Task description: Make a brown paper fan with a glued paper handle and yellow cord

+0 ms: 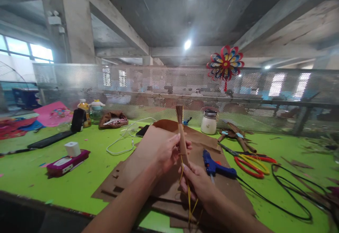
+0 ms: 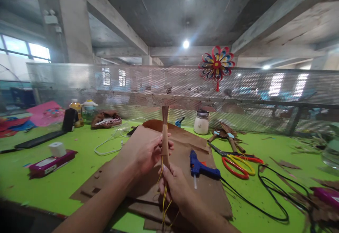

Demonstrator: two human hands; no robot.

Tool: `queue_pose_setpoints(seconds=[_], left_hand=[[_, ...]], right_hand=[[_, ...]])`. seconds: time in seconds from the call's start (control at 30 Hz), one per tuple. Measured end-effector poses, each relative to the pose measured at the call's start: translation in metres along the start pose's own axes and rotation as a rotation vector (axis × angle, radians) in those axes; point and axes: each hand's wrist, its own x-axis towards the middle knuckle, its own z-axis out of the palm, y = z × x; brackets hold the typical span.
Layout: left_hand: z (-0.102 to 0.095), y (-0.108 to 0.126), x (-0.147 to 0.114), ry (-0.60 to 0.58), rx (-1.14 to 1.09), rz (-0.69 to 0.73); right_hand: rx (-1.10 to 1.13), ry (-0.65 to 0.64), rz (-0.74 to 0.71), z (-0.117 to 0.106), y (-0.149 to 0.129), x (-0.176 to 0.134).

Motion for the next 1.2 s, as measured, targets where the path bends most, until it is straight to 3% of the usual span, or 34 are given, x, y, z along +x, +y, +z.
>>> queue_pose_setpoints(seconds=[0.4, 0.5, 0.63, 0.7, 0.77, 0.87, 1.03, 1.2], left_hand=[[0.004, -0.005, 0.000, 0.019, 0.062, -0.028], [0.004, -0.003, -0.001, 0.043, 0.041, 0.004], [-0.002, 0.002, 0.001, 0.119, 0.086, 0.147], [-0.004, 0.002, 0.003, 0.148, 0.172, 0.185], [-0.006, 0.000, 0.005, 0.165, 0.286, 0.200], [-0.007, -0.006, 0.009, 0.170, 0.433, 0.244], [-0.008, -0.013, 0.008, 0.187, 0.684, 0.329], [-0.007, -0.014, 0.004, 0.197, 0.983, 0.487]], right_hand=[[0.004, -0.088, 0.069, 0.000, -0.003, -0.001], [-0.086, -0.122, 0.130, 0.001, -0.006, -0.005], [-0.393, -0.288, 0.123, -0.002, -0.014, -0.011], [-0.625, -0.192, -0.034, -0.008, -0.020, -0.010], [-0.795, 0.028, -0.257, -0.018, -0.025, -0.006], [-0.820, 0.271, -0.464, -0.038, -0.032, 0.005], [-0.718, 0.462, -0.556, -0.061, -0.031, 0.017], [-0.557, 0.471, -0.531, -0.052, -0.032, 0.015]])
